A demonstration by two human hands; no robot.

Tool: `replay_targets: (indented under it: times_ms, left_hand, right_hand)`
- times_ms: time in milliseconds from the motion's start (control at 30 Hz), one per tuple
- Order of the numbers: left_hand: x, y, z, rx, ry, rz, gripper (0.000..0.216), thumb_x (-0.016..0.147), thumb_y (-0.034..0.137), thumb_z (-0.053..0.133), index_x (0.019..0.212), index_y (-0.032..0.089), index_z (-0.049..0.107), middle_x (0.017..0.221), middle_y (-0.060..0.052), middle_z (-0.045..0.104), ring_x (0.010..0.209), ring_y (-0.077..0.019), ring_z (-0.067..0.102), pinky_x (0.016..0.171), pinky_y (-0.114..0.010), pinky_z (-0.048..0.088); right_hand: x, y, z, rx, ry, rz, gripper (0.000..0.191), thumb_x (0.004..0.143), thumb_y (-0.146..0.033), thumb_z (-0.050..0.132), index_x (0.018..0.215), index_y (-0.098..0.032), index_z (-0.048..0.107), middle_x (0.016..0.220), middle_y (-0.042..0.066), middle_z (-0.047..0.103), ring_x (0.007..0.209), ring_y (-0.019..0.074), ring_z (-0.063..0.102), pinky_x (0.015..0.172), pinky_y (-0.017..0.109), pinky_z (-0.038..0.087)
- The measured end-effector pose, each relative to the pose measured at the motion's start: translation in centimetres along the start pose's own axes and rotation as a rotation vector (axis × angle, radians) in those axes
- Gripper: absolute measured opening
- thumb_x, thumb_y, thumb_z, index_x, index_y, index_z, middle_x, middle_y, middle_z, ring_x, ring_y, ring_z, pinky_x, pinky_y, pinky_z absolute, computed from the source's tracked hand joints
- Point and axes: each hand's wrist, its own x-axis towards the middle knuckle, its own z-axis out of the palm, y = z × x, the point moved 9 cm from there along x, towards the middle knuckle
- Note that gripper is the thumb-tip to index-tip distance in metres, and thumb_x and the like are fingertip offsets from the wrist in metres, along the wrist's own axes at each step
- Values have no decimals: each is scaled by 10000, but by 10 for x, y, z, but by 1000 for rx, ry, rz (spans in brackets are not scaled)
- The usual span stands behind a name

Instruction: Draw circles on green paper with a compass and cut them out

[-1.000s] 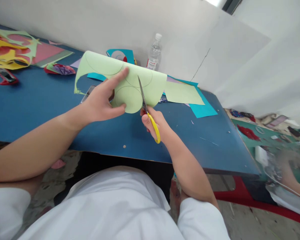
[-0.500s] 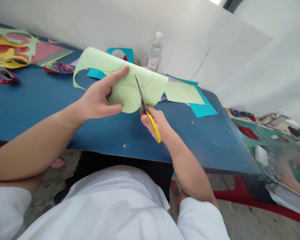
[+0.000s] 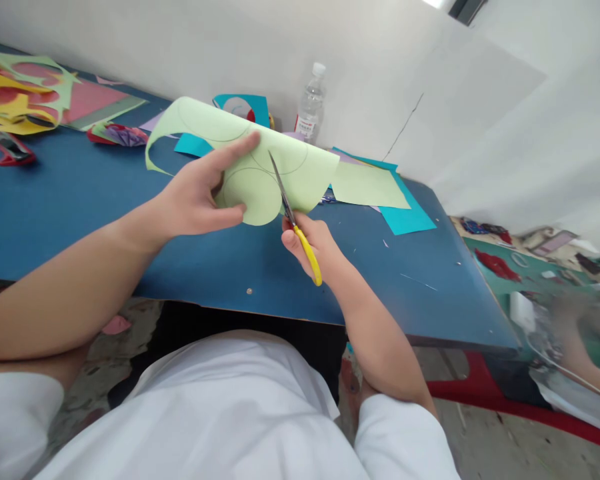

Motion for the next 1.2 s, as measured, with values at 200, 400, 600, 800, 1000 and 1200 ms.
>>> replay_targets:
  times_ms: [200, 400, 600, 800, 1000, 1200]
  left_hand:
    - [1, -6, -1, -18, -11, -9, 1136, 936, 470, 769, 1990, 176, 466, 2055, -65, 499, 1883, -501, 484, 1578, -662, 422]
    - [2, 0, -3, -11, -13, 4, 1134, 949, 499, 740, 1970, 79, 477, 2018, -131, 552, 1881, -523, 476, 1577, -664, 410]
    - [3, -1, -5, -23, -19, -2, 1129, 929, 488, 768, 1973, 141, 518, 1959, -86, 639, 1876, -527, 489, 1573, -659, 436]
    - [2, 1, -5, -2, -31, 44, 1122, 914, 421, 703, 1951, 53, 485, 2030, -134, 524, 1889, -516, 459, 1580, -705, 365]
    - [3, -1, -6, -27, -41, 36, 1118, 919, 428, 719, 1950, 71, 478, 2022, -128, 545, 1901, -479, 453, 1601, -634, 351]
    - [4, -1, -7, -10, -77, 64, 1156, 897, 411, 669, 1935, -36, 426, 2017, -184, 532, 1881, -465, 481, 1610, -619, 319]
  right_hand:
    - [-1, -6, -2, -53, -8, -24, 924, 991, -1212, 566, 1068, -293, 625, 884, 28, 617, 765, 214, 547, 628, 353, 444]
    - [0, -13, -1, -105, -15, -60, 892, 1044, -1176, 536, 1069, -288, 617, 876, 31, 635, 803, 224, 604, 677, 358, 472]
    - [-1, -14, -2, -128, -19, -54, 868, 1061, -1155, 537, 1063, -291, 611, 863, 28, 634, 789, 221, 589, 682, 359, 479]
    - [0, -10, -2, -147, -18, -27, 854, 1045, -1146, 572, 1049, -294, 623, 840, 28, 630, 769, 229, 595, 668, 364, 493]
    - [1, -10, -3, -152, -22, -47, 836, 1069, -1128, 559, 1048, -295, 624, 837, 32, 643, 766, 235, 615, 673, 372, 499]
    - [-2, -18, -4, -178, 9, -75, 788, 1109, -1076, 566, 1044, -293, 616, 840, 32, 664, 762, 234, 617, 741, 398, 500]
